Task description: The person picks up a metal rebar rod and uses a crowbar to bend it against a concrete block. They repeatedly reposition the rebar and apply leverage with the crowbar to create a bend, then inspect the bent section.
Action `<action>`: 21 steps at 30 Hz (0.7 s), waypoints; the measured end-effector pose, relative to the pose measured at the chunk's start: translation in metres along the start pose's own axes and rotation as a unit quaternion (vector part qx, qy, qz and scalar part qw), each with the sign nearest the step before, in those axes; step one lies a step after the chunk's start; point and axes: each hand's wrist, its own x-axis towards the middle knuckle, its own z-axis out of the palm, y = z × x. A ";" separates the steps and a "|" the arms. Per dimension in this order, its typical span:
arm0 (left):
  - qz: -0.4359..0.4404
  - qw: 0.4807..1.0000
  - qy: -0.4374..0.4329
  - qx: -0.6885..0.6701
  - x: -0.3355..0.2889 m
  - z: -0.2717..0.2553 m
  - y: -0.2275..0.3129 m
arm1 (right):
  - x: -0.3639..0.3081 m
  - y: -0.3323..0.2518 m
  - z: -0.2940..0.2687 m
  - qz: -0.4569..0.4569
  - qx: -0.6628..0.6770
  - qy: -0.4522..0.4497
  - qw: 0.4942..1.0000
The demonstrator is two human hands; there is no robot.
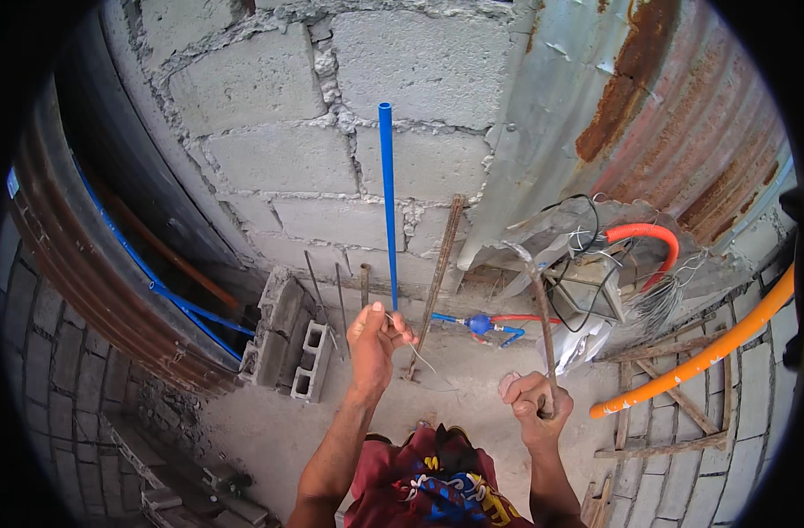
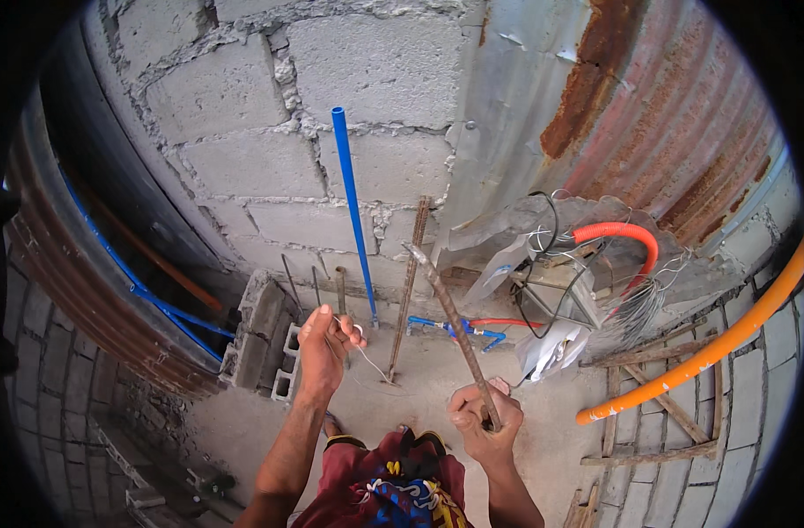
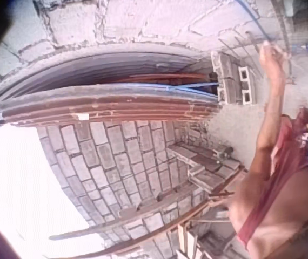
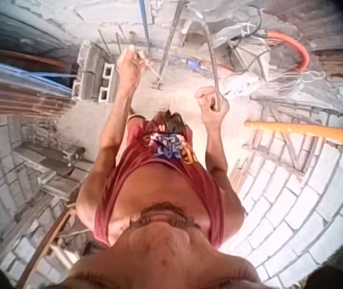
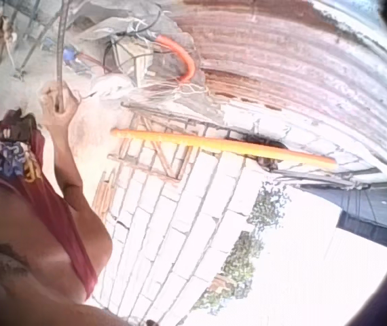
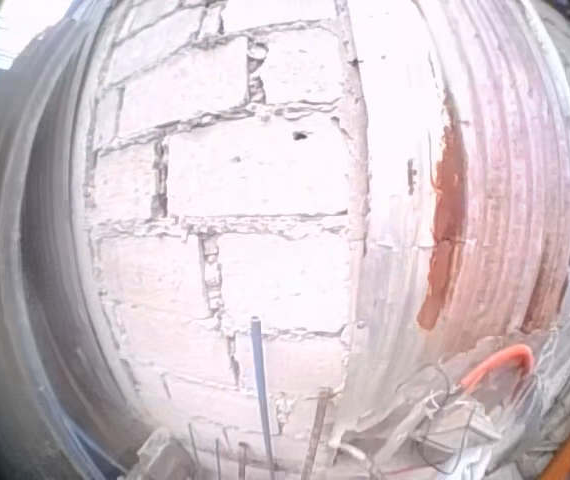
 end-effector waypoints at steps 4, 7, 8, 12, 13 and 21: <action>0.016 0.957 0.289 -0.007 -0.044 -0.107 0.001 | -0.027 0.069 0.099 0.213 -0.054 -0.229 0.948; 0.077 0.939 0.335 0.025 -0.067 -0.146 0.001 | -0.062 0.099 0.167 0.283 -0.051 -0.375 0.882; 0.104 0.931 0.344 0.061 -0.070 -0.157 0.001 | -0.073 0.102 0.185 0.314 -0.074 -0.413 0.852; 0.065 0.931 0.356 0.051 -0.071 -0.218 0.021 | -0.096 0.108 0.246 0.431 0.074 -0.335 0.835; 0.044 0.933 0.338 0.114 -0.077 -0.235 0.027 | -0.093 0.112 0.261 0.429 0.075 -0.330 0.837; -0.154 0.968 0.037 0.195 -0.104 -0.347 0.091 | -0.074 0.114 0.364 0.407 0.013 -0.421 0.811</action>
